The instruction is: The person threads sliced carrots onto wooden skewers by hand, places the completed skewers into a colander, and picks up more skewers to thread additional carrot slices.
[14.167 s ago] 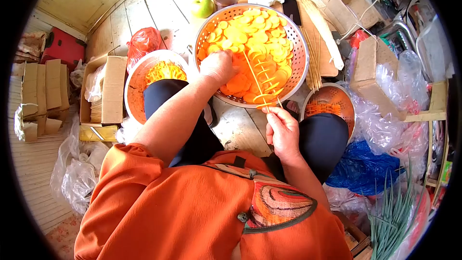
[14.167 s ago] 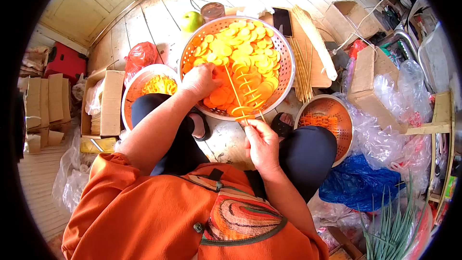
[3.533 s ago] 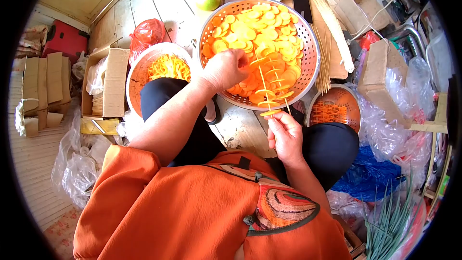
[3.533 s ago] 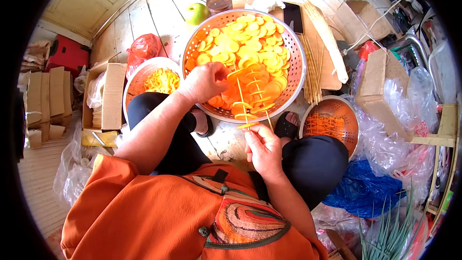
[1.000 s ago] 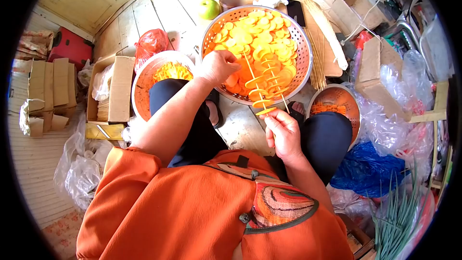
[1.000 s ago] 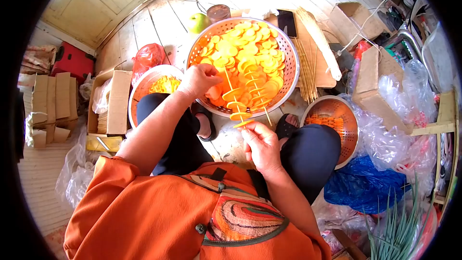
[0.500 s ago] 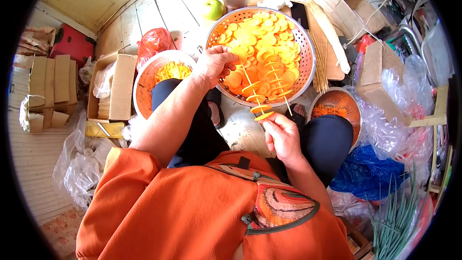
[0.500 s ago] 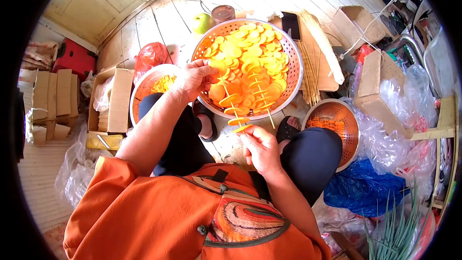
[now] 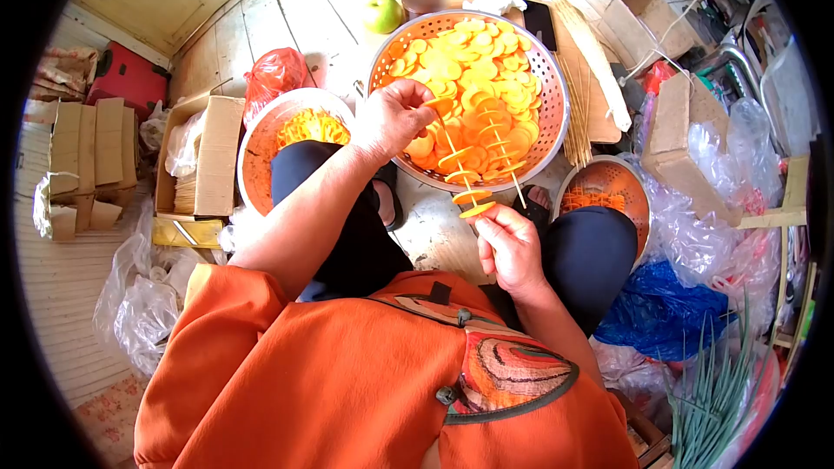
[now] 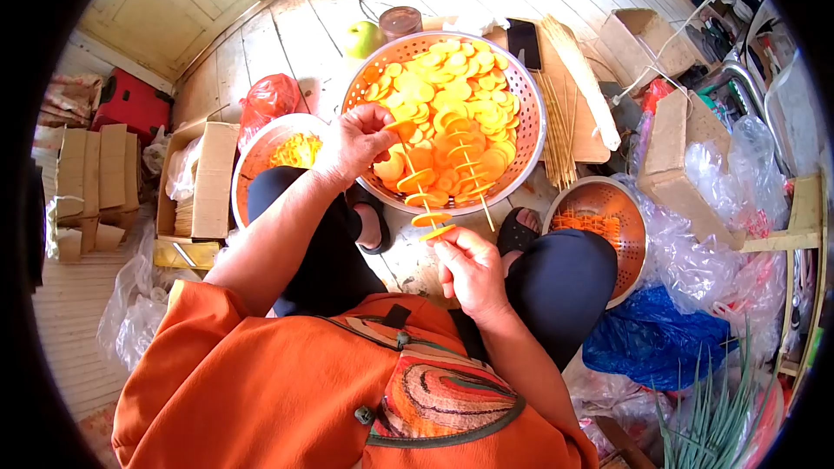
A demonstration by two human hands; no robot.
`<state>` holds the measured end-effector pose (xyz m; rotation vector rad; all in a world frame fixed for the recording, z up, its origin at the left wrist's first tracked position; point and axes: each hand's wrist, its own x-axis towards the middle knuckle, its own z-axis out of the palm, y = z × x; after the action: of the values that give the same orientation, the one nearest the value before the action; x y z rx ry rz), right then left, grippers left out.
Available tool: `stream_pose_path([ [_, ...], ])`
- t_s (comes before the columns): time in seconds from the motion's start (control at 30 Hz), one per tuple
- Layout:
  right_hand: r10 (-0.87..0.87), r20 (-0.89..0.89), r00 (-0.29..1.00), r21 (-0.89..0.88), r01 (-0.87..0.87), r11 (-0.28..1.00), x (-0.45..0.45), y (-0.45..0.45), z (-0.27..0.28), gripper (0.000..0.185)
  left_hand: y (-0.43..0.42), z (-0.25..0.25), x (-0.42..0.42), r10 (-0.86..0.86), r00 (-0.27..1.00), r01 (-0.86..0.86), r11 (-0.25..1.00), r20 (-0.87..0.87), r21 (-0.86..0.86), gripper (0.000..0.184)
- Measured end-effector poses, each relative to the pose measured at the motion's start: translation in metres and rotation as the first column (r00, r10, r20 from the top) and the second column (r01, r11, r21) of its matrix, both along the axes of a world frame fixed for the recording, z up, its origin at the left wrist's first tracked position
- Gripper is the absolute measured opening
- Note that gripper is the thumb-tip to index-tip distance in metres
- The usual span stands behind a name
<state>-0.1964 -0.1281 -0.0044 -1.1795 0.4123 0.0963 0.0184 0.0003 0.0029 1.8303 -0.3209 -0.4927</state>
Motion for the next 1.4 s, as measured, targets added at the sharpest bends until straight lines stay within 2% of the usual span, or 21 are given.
stream_pose_path([
  [0.13, -0.054, 0.027, 0.998, 0.053, 0.053, 0.997, 0.003, 0.002, -0.001, 0.016, -0.002, 0.008, -0.014, -0.103, 0.984, 0.095, 0.993, -0.143, -0.062, 0.008],
  [0.47, -0.079, -0.007, 0.997, 0.206, 0.079, 0.975, 0.006, 0.002, -0.002, 0.015, -0.001, 0.006, -0.024, -0.169, 0.979, 0.164, 0.985, -0.117, -0.045, 0.008],
  [0.77, -0.119, -0.044, 0.992, 0.154, 0.124, 0.980, 0.012, 0.004, 0.002, 0.017, -0.002, 0.016, -0.023, -0.189, 0.978, 0.191, 0.982, -0.088, 0.012, 0.012],
  [0.83, -0.155, -0.026, 0.988, 0.173, 0.157, 0.972, 0.011, 0.001, 0.001, 0.017, 0.001, 0.010, -0.012, -0.168, 0.975, 0.145, 0.977, -0.147, -0.155, 0.017],
  [0.87, -0.192, -0.007, 0.981, 0.193, 0.189, 0.963, 0.010, 0.000, 0.000, 0.017, 0.003, 0.014, -0.008, -0.110, 0.982, 0.095, 0.990, -0.152, -0.102, 0.020],
  [0.9, -0.192, -0.008, 0.981, 0.193, 0.190, 0.963, 0.010, -0.001, 0.000, 0.017, 0.004, 0.009, -0.002, -0.061, 0.995, 0.059, 0.998, -0.076, -0.029, 0.021],
  [0.93, -0.195, -0.011, 0.981, 0.190, 0.194, 0.962, 0.009, -0.001, 0.000, 0.017, 0.006, 0.007, 0.002, -0.125, 0.980, 0.093, 0.975, 0.152, 0.199, 0.022],
  [0.97, -0.198, -0.015, 0.980, 0.188, 0.197, 0.962, 0.009, -0.002, -0.001, 0.017, 0.008, 0.005, 0.004, -0.231, 0.907, 0.068, 0.905, 0.352, 0.419, 0.023],
  [1.0, -0.198, -0.014, 0.980, 0.187, 0.197, 0.962, 0.009, -0.001, 0.000, 0.017, 0.008, 0.001, 0.002, -0.231, 0.907, 0.068, 0.906, 0.353, 0.418, 0.023],
  [1.07, -0.173, -0.011, 0.985, 0.165, 0.173, 0.971, 0.008, 0.000, 0.000, 0.017, 0.006, -0.004, -0.002, -0.485, 0.806, 0.045, 0.621, 0.338, 0.783, 0.026],
  [1.1, -0.174, -0.011, 0.985, 0.165, 0.174, 0.971, 0.008, 0.000, -0.001, 0.017, 0.003, -0.006, -0.002, -0.486, 0.806, 0.046, 0.621, 0.339, 0.783, 0.026],
  [1.2, -0.163, 0.000, 0.987, 0.157, 0.161, 0.974, 0.006, 0.000, -0.003, 0.016, -0.004, -0.001, -0.005, -0.532, 0.821, 0.098, 0.491, 0.209, 0.866, 0.024],
  [1.23, -0.154, -0.002, 0.988, 0.143, 0.153, 0.978, 0.006, 0.001, -0.002, 0.016, -0.003, -0.001, -0.004, -0.532, 0.820, 0.098, 0.491, 0.209, 0.865, 0.024],
  [1.33, -0.129, -0.004, 0.992, 0.110, 0.129, 0.986, 0.005, 0.000, 0.000, 0.016, 0.003, 0.003, 0.002, -0.501, 0.833, 0.095, 0.548, 0.235, 0.831, 0.021],
  [1.4, -0.114, -0.009, 0.993, 0.092, 0.114, 0.989, 0.004, 0.000, 0.000, 0.016, 0.007, 0.010, 0.008, -0.429, 0.889, 0.185, 0.651, 0.157, 0.736, 0.017],
])
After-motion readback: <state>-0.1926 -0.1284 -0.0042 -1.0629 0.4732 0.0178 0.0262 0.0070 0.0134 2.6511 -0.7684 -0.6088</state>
